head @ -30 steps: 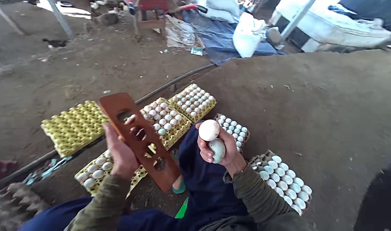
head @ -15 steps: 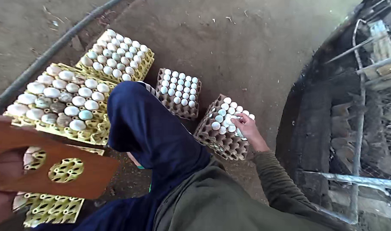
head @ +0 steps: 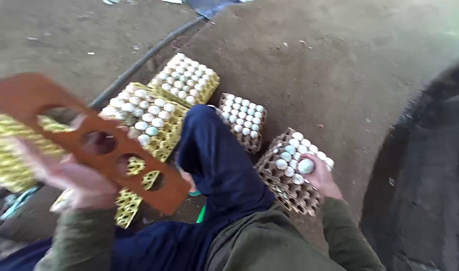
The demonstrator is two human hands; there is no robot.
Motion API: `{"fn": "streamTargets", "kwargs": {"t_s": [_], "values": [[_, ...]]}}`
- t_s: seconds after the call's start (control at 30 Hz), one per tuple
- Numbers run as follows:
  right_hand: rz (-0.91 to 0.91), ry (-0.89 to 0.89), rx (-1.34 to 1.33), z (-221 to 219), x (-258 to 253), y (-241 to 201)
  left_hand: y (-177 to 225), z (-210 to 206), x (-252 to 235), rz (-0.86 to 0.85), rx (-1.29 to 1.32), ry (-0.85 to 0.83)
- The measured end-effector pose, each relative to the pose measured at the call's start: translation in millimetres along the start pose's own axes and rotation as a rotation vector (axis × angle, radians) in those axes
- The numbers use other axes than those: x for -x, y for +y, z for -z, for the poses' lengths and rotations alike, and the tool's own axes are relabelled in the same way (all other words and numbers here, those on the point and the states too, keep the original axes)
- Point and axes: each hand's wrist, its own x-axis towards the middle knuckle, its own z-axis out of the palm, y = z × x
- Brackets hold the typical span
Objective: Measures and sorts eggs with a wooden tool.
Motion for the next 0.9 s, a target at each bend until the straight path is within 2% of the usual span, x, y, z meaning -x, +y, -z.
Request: {"fn": "streamTargets", "kwargs": {"t_s": [0.07, 0.13, 0.23, 0.33, 0.47, 0.53, 0.63, 0.9], "values": [[0.113, -0.432, -0.263, -47, 12, -32, 4, -16, 7, 0.044, 0.052, 0.049], [0.208, -0.739, -0.350, -110, 28, -53, 0, -23, 9, 0.070, 0.068, 0.037], [0.291, -0.980, -0.342, -217, 67, -65, -5, -27, 12, 0.074, 0.083, 0.029], [0.196, -1.143, -0.328, -300, 101, -61, -8, -25, 10, 0.069, 0.088, 0.076], [0.010, -1.231, -0.178, -354, 122, -64, -7, -16, 12, 0.045, 0.121, 0.134], [0.035, -1.330, -0.120, -364, 121, -65, -5, -11, 13, 0.033, 0.131, 0.165], [0.292, -1.320, 0.076, -375, 125, -70, -2, -6, 14, 0.026, 0.112, 0.201], [1.145, -1.011, 0.493, -407, 131, -58, 0, -14, 20, 0.077, 0.179, 0.255]]}}
